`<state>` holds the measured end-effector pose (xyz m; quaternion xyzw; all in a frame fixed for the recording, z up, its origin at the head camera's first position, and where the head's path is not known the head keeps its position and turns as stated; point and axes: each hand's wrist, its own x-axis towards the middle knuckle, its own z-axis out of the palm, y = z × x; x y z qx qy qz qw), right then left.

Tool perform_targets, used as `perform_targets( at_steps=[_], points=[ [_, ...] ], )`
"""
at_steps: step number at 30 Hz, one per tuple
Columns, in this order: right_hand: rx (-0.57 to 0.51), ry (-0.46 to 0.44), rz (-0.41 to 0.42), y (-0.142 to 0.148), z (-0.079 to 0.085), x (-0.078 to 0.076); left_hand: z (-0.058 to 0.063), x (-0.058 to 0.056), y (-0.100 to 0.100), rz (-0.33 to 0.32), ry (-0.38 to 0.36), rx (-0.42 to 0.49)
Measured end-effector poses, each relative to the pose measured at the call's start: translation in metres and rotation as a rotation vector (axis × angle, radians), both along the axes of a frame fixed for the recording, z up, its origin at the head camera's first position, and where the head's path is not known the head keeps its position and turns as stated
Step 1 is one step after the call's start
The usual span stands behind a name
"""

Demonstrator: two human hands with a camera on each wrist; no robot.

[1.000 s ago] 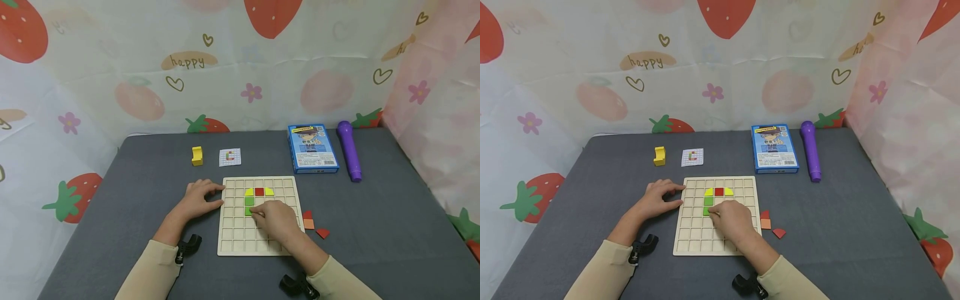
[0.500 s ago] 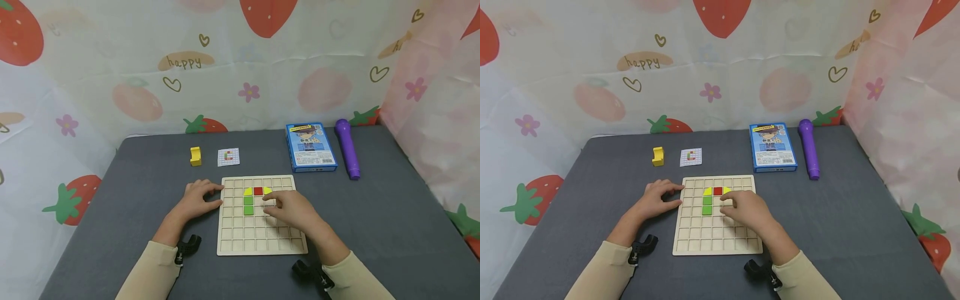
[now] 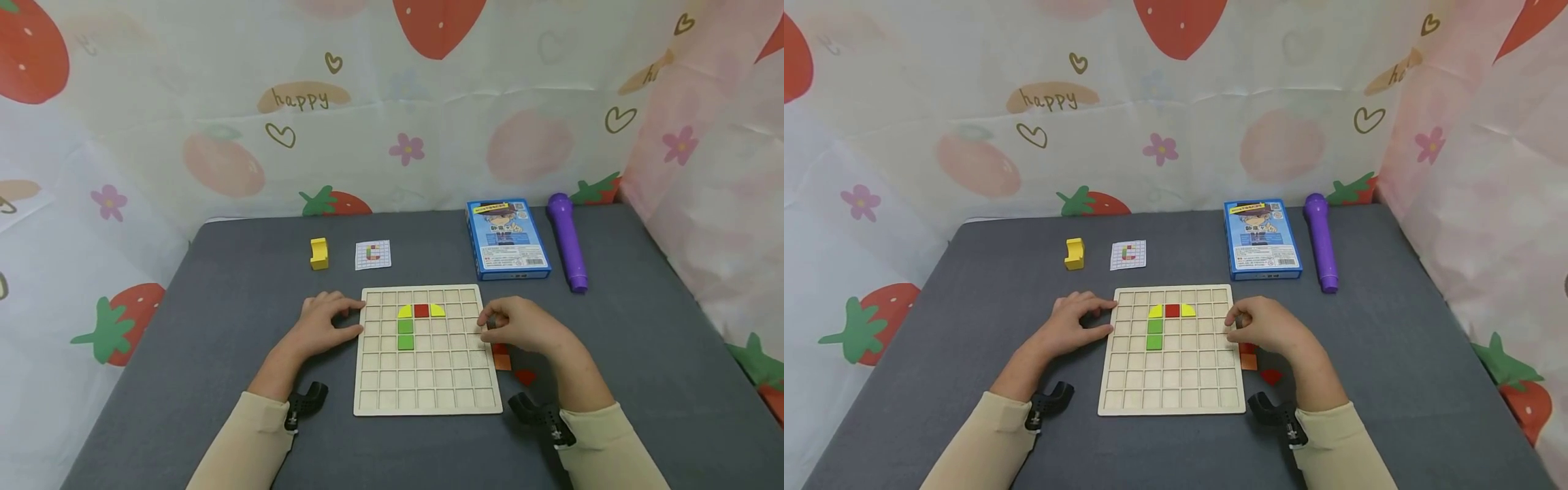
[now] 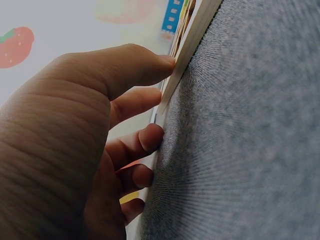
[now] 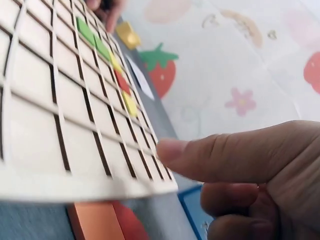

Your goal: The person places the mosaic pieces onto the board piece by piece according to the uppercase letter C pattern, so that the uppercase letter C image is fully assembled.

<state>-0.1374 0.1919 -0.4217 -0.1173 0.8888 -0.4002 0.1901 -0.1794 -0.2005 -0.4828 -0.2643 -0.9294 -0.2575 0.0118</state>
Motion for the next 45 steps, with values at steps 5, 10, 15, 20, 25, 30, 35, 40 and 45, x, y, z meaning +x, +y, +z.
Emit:
perform_targets(
  at_steps=[5, 10, 15, 20, 25, 30, 35, 40, 45],
  points=[
    [0.020, -0.055, 0.015, 0.014, -0.004, -0.003, 0.000, -0.001, 0.000, 0.006, -0.004, 0.006],
    [0.083, -0.106, 0.009, 0.019, -0.009, -0.004, 0.000, 0.000, 0.000, 0.014, -0.014, -0.004],
    [0.193, -0.022, -0.047, 0.020, -0.010, -0.004, 0.001, 0.000, 0.000, 0.015, -0.012, -0.008],
    [0.347, 0.002, -0.134, 0.019, -0.008, -0.003, 0.001, 0.000, 0.001, 0.015, -0.009, -0.004],
    [0.356, 0.016, -0.113, 0.016, -0.008, -0.004, 0.001, 0.001, 0.001, 0.022, -0.010, -0.009],
    [0.344, 0.045, -0.095, 0.013, -0.008, -0.005, 0.002, 0.001, 0.001, 0.023, -0.017, -0.011],
    [0.333, 0.065, -0.105, 0.011, -0.012, -0.007, 0.002, 0.000, 0.001, 0.023, -0.016, -0.010],
    [0.298, 0.126, -0.142, 0.009, -0.008, -0.005, 0.002, 0.000, 0.002, 0.024, -0.020, -0.008],
    [0.208, 0.194, -0.152, 0.002, 0.002, -0.002, 0.001, 0.000, 0.002, 0.023, -0.018, -0.010]
  ],
)
